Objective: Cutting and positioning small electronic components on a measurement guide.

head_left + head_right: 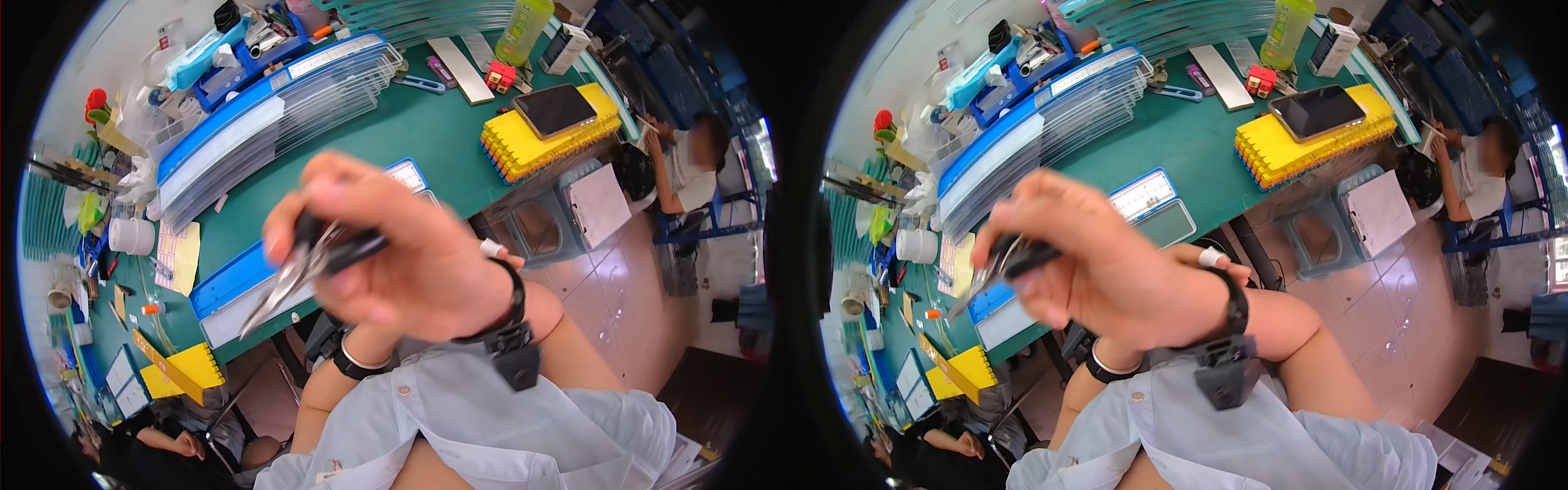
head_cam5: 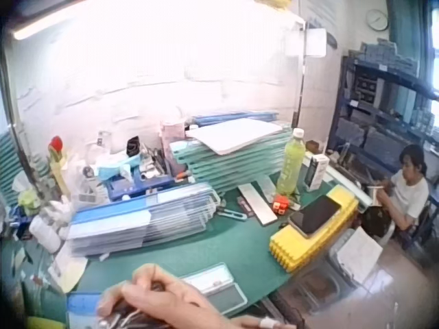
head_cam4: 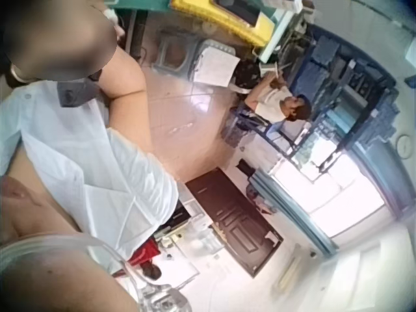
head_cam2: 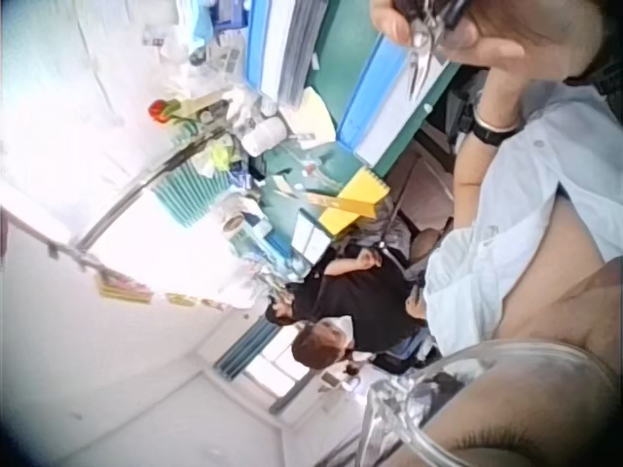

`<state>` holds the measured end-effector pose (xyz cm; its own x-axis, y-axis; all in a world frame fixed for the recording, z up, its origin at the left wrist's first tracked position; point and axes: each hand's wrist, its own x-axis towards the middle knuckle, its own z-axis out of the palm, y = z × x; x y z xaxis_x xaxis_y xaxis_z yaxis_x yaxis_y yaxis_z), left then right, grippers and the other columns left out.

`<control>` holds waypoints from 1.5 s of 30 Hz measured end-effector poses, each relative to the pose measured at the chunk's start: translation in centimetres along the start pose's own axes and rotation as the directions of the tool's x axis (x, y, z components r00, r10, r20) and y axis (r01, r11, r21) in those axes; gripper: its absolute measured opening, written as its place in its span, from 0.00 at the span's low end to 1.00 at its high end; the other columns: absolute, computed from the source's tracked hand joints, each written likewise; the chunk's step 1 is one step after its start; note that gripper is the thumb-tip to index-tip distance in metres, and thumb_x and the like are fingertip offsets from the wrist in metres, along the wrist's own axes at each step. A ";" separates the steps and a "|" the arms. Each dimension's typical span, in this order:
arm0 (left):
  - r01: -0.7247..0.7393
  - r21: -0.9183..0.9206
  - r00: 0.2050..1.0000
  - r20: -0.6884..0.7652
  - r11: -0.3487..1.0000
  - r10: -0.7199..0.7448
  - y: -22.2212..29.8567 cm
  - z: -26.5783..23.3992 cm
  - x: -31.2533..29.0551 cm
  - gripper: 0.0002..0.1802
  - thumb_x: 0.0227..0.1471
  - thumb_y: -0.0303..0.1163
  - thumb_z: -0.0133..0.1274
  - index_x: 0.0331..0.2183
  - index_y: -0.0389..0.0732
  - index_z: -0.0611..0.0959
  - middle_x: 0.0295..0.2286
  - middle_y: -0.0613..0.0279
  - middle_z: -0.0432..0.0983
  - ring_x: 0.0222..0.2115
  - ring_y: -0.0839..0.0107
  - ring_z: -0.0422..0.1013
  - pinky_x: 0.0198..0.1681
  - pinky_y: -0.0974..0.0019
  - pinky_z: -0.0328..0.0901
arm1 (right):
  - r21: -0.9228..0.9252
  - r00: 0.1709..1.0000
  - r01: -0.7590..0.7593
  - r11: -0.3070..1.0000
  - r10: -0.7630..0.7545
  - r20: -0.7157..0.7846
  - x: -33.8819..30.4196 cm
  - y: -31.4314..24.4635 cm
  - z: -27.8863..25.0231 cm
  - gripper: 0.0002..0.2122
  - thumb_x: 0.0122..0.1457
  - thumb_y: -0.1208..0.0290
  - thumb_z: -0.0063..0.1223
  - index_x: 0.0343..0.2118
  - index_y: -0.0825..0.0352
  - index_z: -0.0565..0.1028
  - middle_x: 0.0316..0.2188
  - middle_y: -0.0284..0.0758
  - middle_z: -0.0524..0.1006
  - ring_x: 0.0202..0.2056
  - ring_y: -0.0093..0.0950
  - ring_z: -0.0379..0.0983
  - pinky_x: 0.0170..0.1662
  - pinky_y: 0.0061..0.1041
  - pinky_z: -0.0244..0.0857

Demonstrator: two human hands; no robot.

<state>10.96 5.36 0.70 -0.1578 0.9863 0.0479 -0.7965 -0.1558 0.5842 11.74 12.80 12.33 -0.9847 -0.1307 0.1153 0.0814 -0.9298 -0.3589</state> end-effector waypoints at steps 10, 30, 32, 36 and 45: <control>-0.092 0.191 0.996 0.040 0.977 0.085 -0.3 1.9 -0.7 0.16 0.68 0.39 0.43 0.39 0.35 0.75 0.32 0.50 0.77 0.37 0.63 0.74 0.42 0.63 0.69 | 0.225 0.986 -0.161 0.961 0.167 -0.007 -0.5 3.4 0.2 0.11 0.65 0.66 0.52 0.32 0.63 0.63 0.34 0.42 0.77 0.20 0.21 0.66 0.20 0.20 0.60; 0.003 -0.254 0.970 0.237 0.967 0.060 -4.0 -0.6 0.1 0.13 0.58 0.40 0.56 0.28 0.43 0.75 0.25 0.56 0.79 0.35 0.61 0.73 0.55 0.55 0.58 | 0.388 0.973 -0.198 0.900 0.228 -0.031 -0.9 4.7 0.2 0.09 0.69 0.65 0.43 0.34 0.64 0.68 0.37 0.40 0.75 0.22 0.18 0.66 0.17 0.14 0.58; 0.111 -0.210 0.992 0.090 0.971 -0.094 -4.7 -0.6 -0.3 0.10 0.57 0.37 0.58 0.29 0.44 0.76 0.30 0.56 0.80 0.38 0.57 0.74 0.63 0.51 0.51 | 0.475 0.956 -0.148 0.868 0.248 -0.157 -1.0 4.5 -1.5 0.09 0.69 0.65 0.45 0.36 0.66 0.71 0.36 0.38 0.76 0.22 0.18 0.66 0.17 0.15 0.60; 0.091 -0.168 0.984 -0.133 0.982 -0.115 -3.3 -1.1 -3.2 0.09 0.61 0.29 0.50 0.27 0.40 0.74 0.28 0.61 0.76 0.34 0.65 0.71 0.61 0.54 0.53 | 0.603 0.962 -0.222 0.767 0.274 0.005 -0.9 5.8 -0.2 0.07 0.63 0.71 0.54 0.34 0.69 0.72 0.30 0.38 0.79 0.22 0.19 0.69 0.24 0.15 0.65; -0.422 -0.124 0.866 0.237 0.898 0.440 0.8 -0.2 -2.3 0.15 0.64 0.32 0.46 0.25 0.42 0.75 0.24 0.64 0.77 0.29 0.70 0.69 0.51 0.59 0.55 | 0.616 0.895 -0.441 0.653 0.371 0.248 -0.5 7.9 -1.8 0.11 0.66 0.65 0.50 0.33 0.69 0.74 0.23 0.33 0.75 0.20 0.20 0.69 0.24 0.15 0.66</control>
<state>10.61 2.99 0.89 -0.3486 0.7986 0.4906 -0.7208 -0.5630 0.4043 12.63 6.09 7.80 -0.8128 -0.5471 0.2002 0.5826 -0.7612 0.2849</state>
